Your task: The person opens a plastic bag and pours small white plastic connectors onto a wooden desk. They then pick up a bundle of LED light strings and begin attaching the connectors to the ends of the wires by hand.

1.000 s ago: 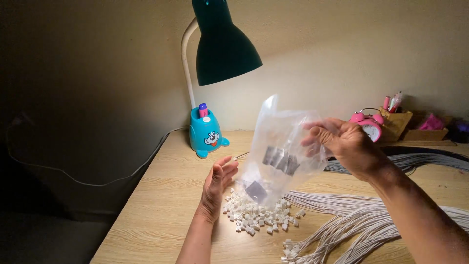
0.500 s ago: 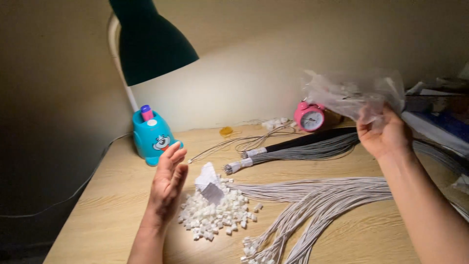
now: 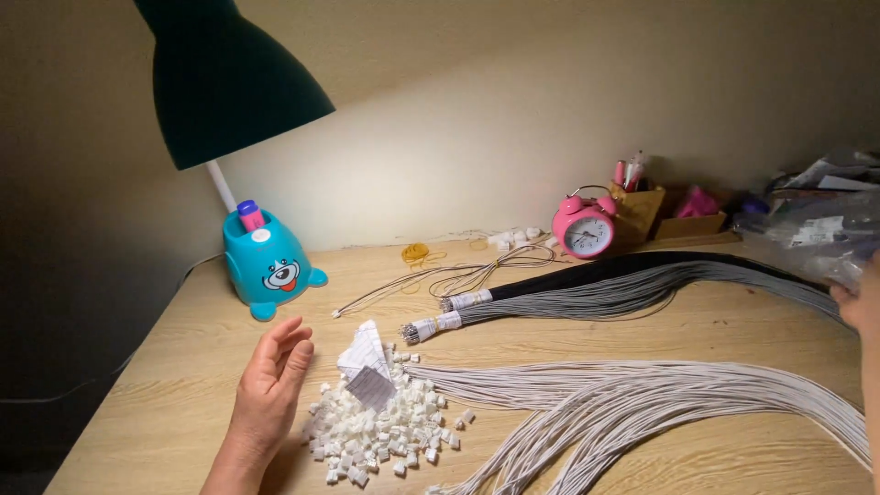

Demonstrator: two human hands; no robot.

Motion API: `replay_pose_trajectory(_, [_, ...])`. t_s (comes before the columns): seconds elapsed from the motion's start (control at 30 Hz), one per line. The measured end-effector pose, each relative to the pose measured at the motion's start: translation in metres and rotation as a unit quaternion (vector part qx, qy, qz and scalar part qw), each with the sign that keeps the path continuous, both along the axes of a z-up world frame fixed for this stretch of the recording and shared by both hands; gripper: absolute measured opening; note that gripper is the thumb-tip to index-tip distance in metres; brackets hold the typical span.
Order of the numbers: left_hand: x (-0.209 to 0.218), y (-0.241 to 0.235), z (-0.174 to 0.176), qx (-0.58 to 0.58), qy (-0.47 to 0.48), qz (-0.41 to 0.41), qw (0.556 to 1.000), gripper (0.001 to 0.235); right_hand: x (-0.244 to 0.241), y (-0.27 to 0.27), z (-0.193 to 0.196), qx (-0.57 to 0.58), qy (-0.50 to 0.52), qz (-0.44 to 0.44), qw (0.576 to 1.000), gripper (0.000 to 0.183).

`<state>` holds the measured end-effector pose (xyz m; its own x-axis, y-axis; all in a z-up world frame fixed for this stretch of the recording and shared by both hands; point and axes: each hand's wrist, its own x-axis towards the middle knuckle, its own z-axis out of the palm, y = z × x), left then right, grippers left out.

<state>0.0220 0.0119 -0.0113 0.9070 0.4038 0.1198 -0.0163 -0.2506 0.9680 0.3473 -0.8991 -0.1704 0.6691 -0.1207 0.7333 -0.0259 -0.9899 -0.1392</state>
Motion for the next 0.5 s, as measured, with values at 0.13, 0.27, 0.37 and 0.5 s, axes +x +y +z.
replay_pose_trajectory(0.13, [0.003, 0.01, -0.015, -0.026, -0.023, -0.013, 0.999, 0.049, -0.03, 0.05, 0.033, 0.504, -0.042, -0.154, 0.849, 0.045])
replay_pose_trajectory(0.27, [0.016, 0.015, -0.033, -0.033, -0.053, -0.008, 0.998, 0.043, -0.101, 0.163, 0.16, 0.258, -0.152, -0.004, 0.954, 0.022])
replay_pose_trajectory(0.37, [0.011, 0.007, -0.023, -0.032, -0.044, 0.011, 0.998, 0.041, -0.117, 0.19, 0.22, 0.348, -0.18, -0.037, 0.919, 0.016])
replay_pose_trajectory(0.5, [0.01, 0.006, -0.027, -0.023, -0.019, 0.019, 0.999, 0.041, -0.022, -0.029, 0.174, -0.015, -0.13, 0.138, 0.982, 0.06])
